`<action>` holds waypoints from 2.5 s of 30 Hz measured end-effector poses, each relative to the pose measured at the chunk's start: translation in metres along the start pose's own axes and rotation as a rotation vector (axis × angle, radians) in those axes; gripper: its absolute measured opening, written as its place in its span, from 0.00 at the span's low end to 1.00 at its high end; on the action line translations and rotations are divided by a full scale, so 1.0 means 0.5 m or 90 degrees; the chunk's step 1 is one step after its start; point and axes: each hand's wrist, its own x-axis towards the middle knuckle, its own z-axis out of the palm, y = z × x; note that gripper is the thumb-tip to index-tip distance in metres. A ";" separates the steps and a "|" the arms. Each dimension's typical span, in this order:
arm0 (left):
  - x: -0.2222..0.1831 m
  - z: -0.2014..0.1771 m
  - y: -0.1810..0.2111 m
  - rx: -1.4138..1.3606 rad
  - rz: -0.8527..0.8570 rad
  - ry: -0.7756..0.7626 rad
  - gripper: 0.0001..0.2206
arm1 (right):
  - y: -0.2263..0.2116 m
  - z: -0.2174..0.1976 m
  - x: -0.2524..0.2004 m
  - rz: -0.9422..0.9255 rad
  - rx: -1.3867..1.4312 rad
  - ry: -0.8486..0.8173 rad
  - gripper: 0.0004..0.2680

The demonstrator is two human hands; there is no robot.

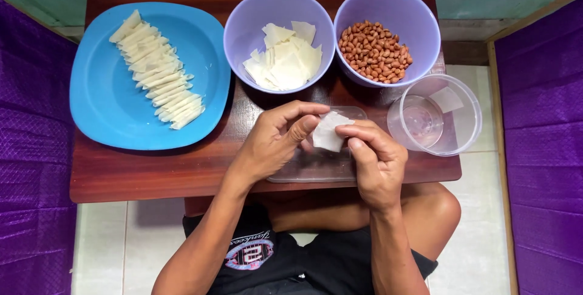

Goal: A person manually wraps peanuts in thin square wrappers and rolls them into small cylindrical shapes.

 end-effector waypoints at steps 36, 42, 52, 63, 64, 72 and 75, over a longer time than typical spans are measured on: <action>0.002 0.027 0.023 0.194 0.086 0.013 0.14 | 0.018 0.038 -0.004 0.025 0.024 0.070 0.08; -0.023 0.067 0.034 0.308 0.162 0.137 0.16 | -0.031 0.063 -0.006 -0.167 -0.215 0.099 0.08; -0.043 0.061 0.020 0.276 0.172 0.126 0.14 | -0.031 0.055 -0.010 -0.174 -0.153 0.085 0.07; -0.042 0.058 0.021 0.234 0.148 0.154 0.14 | -0.015 0.040 -0.018 -0.133 -0.105 0.017 0.09; -0.039 0.056 0.019 0.235 0.148 0.156 0.14 | -0.016 0.041 -0.013 -0.133 -0.103 0.015 0.09; -0.042 0.062 0.042 0.223 0.108 0.108 0.10 | 0.009 0.030 -0.027 -0.056 -0.064 0.061 0.08; -0.038 0.056 0.041 0.231 0.106 0.098 0.10 | 0.008 0.022 -0.022 -0.042 -0.088 0.050 0.10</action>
